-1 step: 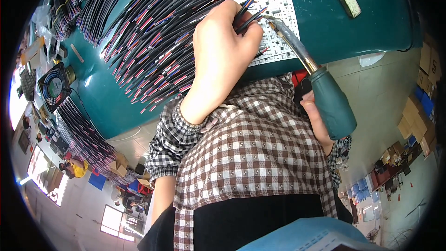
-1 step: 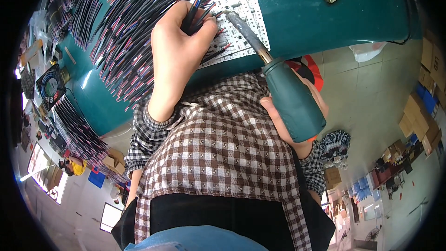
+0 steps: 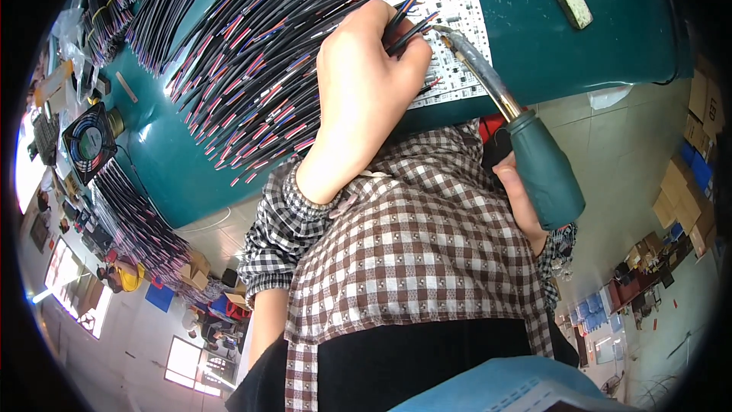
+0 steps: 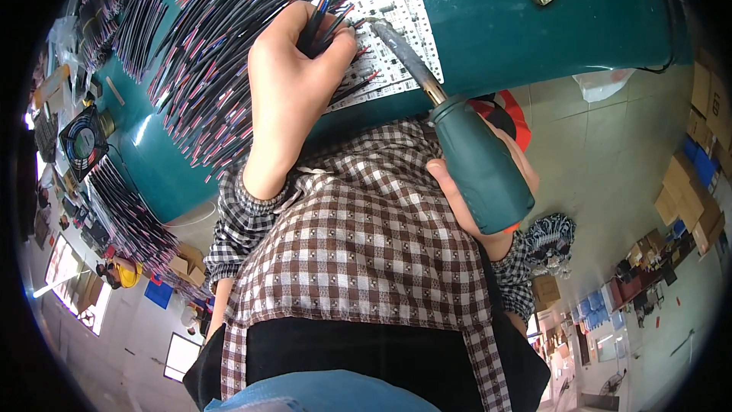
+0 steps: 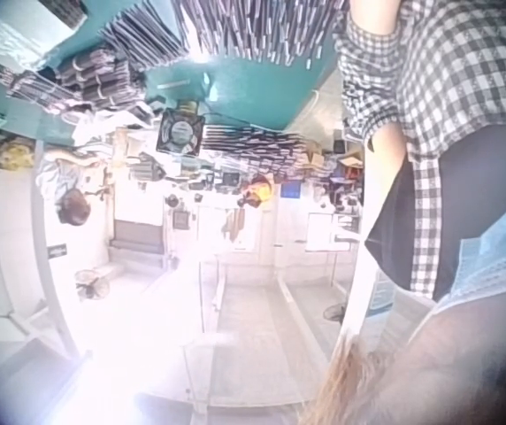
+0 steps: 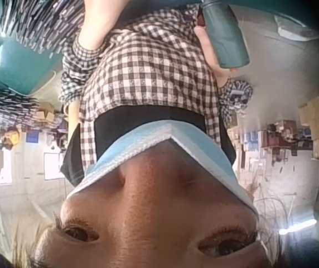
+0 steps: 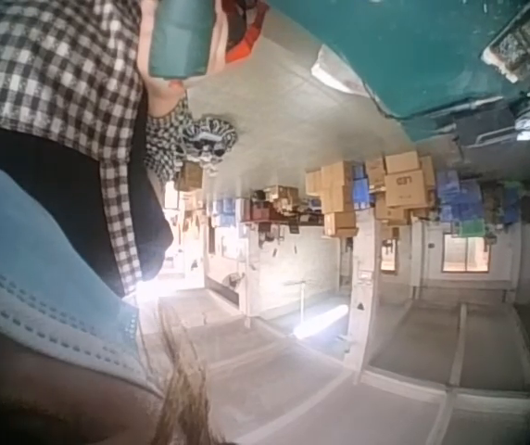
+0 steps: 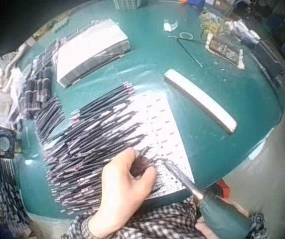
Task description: The person inserts bundles of wires into connectors on a circuit board using a handheld soldering iron.
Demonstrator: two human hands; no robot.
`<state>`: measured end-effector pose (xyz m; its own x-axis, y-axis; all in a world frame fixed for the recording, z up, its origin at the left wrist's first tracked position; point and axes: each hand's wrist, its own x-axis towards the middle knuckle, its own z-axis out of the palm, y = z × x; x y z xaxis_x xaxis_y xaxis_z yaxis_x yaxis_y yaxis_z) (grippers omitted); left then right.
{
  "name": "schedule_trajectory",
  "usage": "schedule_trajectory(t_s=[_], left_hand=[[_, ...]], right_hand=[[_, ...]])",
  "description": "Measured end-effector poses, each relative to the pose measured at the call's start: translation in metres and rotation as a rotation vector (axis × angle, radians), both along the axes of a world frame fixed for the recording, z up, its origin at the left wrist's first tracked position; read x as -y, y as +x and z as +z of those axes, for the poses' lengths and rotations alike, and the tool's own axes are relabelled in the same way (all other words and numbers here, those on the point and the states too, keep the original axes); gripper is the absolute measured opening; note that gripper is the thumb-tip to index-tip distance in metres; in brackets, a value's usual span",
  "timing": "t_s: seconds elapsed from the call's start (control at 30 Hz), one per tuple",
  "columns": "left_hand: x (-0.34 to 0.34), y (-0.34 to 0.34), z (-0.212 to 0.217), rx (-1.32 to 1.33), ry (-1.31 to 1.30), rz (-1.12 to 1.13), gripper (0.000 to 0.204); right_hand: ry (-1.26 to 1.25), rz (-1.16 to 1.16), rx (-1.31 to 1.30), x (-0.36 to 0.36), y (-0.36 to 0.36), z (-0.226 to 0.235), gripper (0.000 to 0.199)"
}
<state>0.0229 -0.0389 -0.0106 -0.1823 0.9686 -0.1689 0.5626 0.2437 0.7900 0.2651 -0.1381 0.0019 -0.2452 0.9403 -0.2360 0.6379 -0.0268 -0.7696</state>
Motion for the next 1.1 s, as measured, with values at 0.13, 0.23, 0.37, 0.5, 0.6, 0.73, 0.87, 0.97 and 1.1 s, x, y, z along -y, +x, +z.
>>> schedule_trajectory(t_s=[0.13, 0.23, 0.37, 0.5, 0.6, 0.73, 0.87, 0.97, 1.1], left_hand=[[-0.006, -0.01, -0.007, 0.007, -0.015, -0.001, 0.019], [-0.007, -0.014, -0.012, 0.013, -0.008, -0.002, 0.019], [-0.005, -0.014, -0.011, 0.003, -0.009, -0.003, 0.019], [-0.003, -0.013, -0.013, -0.024, 0.026, -0.003, 0.019], [-0.001, -0.011, -0.015, -0.004, 0.052, 0.023, 0.017], [0.0, -0.005, -0.011, 0.043, 0.033, 0.064, 0.017], [0.001, -0.002, -0.014, -0.038, 0.095, 0.068, 0.017], [-0.001, 0.0, -0.007, -0.029, 0.049, 0.066, 0.017], [-0.001, 0.003, -0.007, -0.05, 0.051, 0.058, 0.019]], right_hand=[[-0.031, -0.115, -0.139, -0.005, -0.019, -0.006, 0.061], [-0.171, -0.345, -0.465, -0.008, -0.03, -0.003, 0.061], [-0.167, -0.318, -0.419, -0.01, -0.03, 0.0, 0.063], [-0.082, -0.065, -0.354, -0.008, -0.01, -0.008, 0.034], [-0.16, -0.145, -0.477, -0.005, -0.015, -0.007, 0.034], [-0.14, -0.334, -0.5, -0.006, -0.026, -0.007, 0.064], [-0.168, -0.36, -0.521, -0.004, -0.024, -0.007, 0.066], [-0.225, -0.204, -0.448, -0.008, -0.016, 0.001, 0.032], [-0.244, -0.203, -0.442, -0.007, -0.015, 0.002, 0.032]])
